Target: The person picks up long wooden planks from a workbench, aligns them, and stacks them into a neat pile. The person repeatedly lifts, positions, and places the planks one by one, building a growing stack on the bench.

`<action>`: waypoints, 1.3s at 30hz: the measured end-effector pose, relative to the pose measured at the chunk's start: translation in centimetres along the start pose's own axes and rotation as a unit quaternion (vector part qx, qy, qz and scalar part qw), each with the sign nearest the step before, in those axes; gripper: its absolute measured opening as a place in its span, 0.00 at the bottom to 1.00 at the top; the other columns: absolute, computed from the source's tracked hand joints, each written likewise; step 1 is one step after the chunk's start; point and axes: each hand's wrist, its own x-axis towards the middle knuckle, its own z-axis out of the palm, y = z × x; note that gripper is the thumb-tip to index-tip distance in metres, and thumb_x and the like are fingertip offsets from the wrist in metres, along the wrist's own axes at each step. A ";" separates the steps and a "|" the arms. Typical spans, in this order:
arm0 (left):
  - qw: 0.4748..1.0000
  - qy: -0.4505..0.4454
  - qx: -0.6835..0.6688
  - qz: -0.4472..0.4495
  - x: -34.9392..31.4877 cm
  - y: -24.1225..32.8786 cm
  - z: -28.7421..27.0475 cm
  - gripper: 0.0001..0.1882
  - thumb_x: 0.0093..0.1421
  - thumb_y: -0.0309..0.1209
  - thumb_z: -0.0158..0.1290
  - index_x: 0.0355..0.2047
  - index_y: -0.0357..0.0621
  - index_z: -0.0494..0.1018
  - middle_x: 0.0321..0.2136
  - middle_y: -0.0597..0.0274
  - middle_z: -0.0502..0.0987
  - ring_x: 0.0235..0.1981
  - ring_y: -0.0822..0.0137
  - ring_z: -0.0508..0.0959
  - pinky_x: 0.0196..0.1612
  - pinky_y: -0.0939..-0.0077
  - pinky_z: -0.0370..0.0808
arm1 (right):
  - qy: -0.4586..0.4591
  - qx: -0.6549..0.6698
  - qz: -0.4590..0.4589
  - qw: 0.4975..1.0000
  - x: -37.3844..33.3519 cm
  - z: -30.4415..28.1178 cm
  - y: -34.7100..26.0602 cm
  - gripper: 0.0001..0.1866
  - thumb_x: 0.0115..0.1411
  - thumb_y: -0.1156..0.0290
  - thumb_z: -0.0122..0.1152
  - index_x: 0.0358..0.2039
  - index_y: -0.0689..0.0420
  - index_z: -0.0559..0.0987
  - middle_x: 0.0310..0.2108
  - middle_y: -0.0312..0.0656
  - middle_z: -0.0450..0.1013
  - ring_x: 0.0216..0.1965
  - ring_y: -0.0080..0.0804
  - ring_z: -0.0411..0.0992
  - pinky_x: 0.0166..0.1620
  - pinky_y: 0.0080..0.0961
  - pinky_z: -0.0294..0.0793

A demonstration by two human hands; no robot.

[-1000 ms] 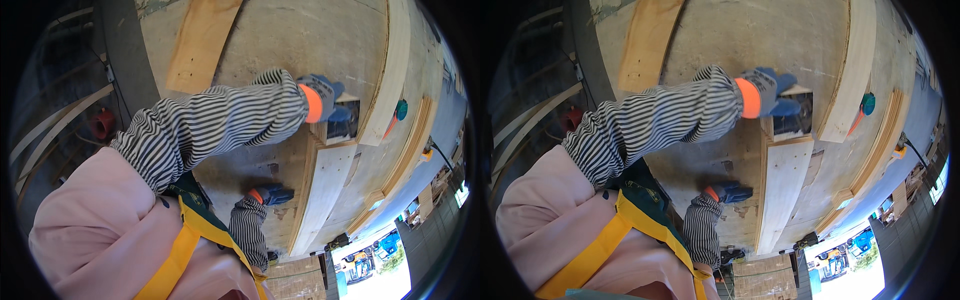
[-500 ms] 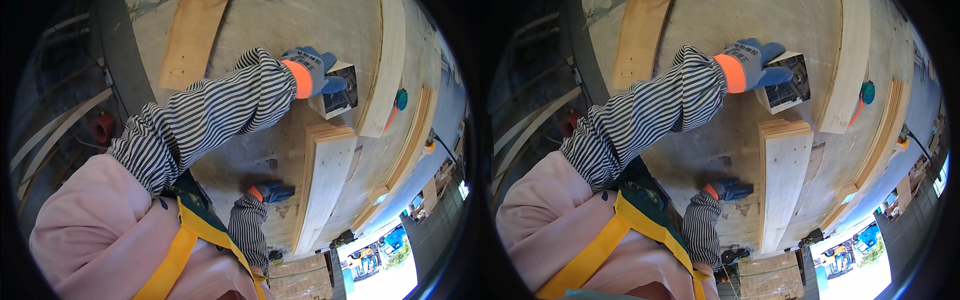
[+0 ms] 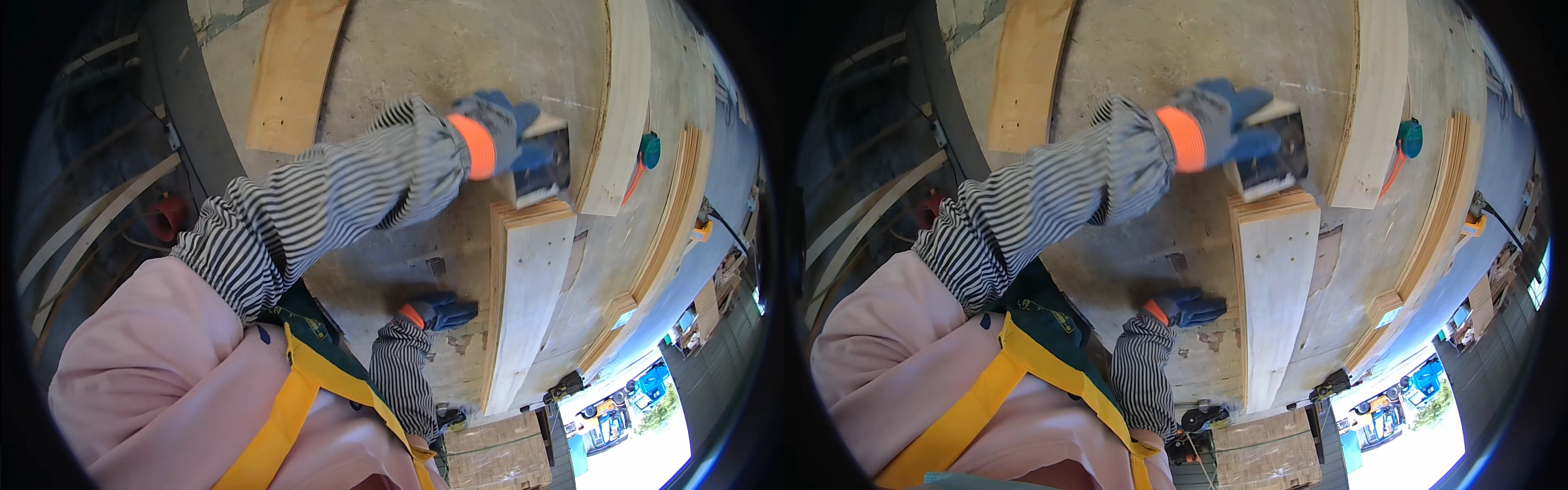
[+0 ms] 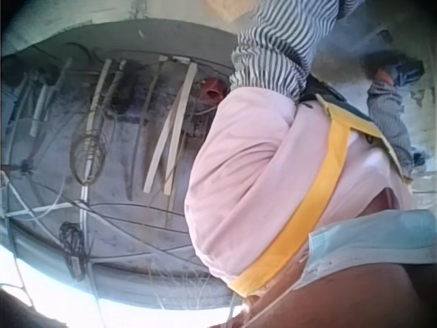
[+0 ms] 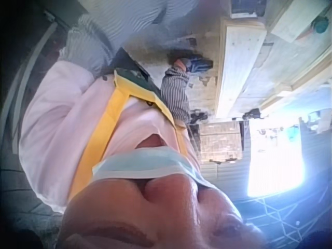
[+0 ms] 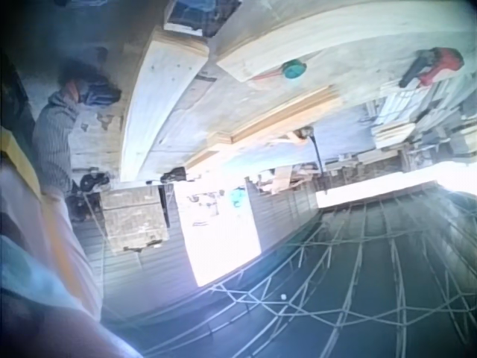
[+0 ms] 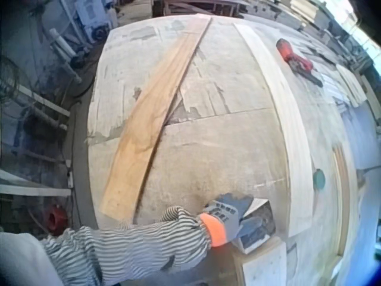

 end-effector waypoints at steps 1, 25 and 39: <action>0.999 -0.007 0.047 0.014 -0.7 0.6 1.2 0.38 0.60 0.62 0.48 0.62 0.52 0.64 0.45 0.43 0.76 0.46 0.44 0.76 0.51 0.52 0.72 | -0.006 -0.002 0.001 1.000 0.1 -0.3 -0.2 0.37 0.70 0.45 0.33 0.68 0.62 0.57 0.68 0.58 0.53 0.67 0.56 0.54 0.67 0.48 0.55; 0.975 0.134 0.036 0.176 -9.1 -2.3 8.4 0.41 0.51 0.48 0.62 0.63 0.45 0.63 0.60 0.50 0.66 0.60 0.52 0.66 0.57 0.54 0.68 | 0.047 0.077 -0.304 0.948 5.8 -10.9 -5.1 0.51 0.54 0.42 0.65 0.64 0.69 0.59 0.63 0.62 0.59 0.60 0.62 0.63 0.60 0.53 0.65; 0.968 0.100 0.036 0.229 -6.4 -2.5 11.5 0.35 0.52 0.38 0.59 0.62 0.57 0.64 0.62 0.63 0.66 0.64 0.57 0.63 0.60 0.51 0.65 | -0.103 -0.010 -0.526 0.844 21.1 -11.3 -11.9 0.68 0.34 0.48 0.75 0.72 0.49 0.45 0.67 0.59 0.51 0.63 0.61 0.57 0.61 0.56 0.60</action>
